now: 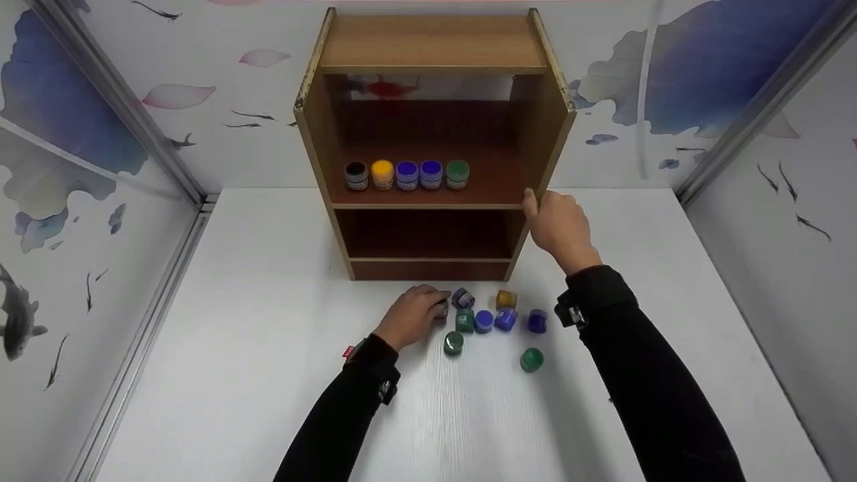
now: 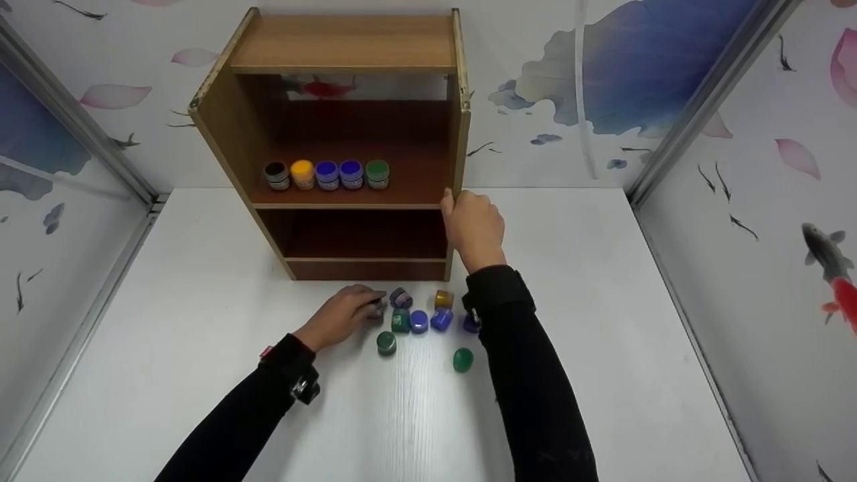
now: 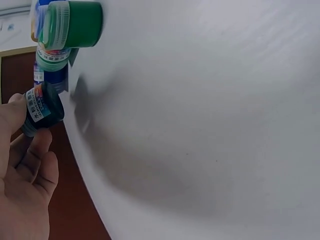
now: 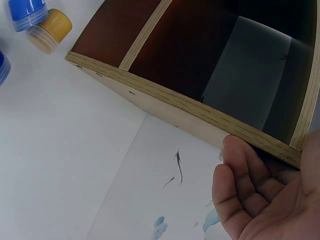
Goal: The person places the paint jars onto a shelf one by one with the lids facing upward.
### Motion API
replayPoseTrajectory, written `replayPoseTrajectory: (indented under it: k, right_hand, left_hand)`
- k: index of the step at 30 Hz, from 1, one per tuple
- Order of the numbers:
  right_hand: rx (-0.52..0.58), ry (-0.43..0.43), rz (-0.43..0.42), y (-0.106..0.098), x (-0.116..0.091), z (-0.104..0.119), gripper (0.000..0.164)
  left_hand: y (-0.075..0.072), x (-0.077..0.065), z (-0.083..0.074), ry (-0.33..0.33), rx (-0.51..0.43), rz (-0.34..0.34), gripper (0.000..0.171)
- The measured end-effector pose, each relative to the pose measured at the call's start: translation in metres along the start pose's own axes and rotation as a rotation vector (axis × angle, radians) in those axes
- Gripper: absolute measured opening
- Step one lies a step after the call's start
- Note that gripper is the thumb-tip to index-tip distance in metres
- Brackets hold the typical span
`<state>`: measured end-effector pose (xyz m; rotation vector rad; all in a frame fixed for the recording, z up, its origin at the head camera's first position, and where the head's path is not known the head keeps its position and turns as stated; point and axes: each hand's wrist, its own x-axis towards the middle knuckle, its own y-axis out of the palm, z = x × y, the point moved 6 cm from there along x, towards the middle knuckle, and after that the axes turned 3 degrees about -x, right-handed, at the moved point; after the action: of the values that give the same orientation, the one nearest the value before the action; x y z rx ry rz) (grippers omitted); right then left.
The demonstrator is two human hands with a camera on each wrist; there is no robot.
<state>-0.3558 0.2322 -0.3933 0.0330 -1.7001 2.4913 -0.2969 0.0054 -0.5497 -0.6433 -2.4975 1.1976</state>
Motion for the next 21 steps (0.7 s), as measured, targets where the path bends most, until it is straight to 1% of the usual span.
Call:
replayPoseTrajectory:
  k: [5, 16, 21]
  right_hand:
    - [0.004, 0.004, -0.008, -0.001, -0.001, 0.0, 0.054]
    - [0.004, 0.015, 0.001, 0.0, 0.0, -0.001, 0.053]
    - [0.01, 0.01, -0.003, 0.0, 0.0, -0.001, 0.054]
  left_hand:
    - [-0.002, 0.001, -0.001, -0.03, -0.029, 0.026, 0.032]
    - [-0.011, 0.002, -0.008, -0.033, -0.02, 0.061, 0.034]
    - [-0.016, 0.003, -0.012, -0.064, -0.017, 0.097, 0.035]
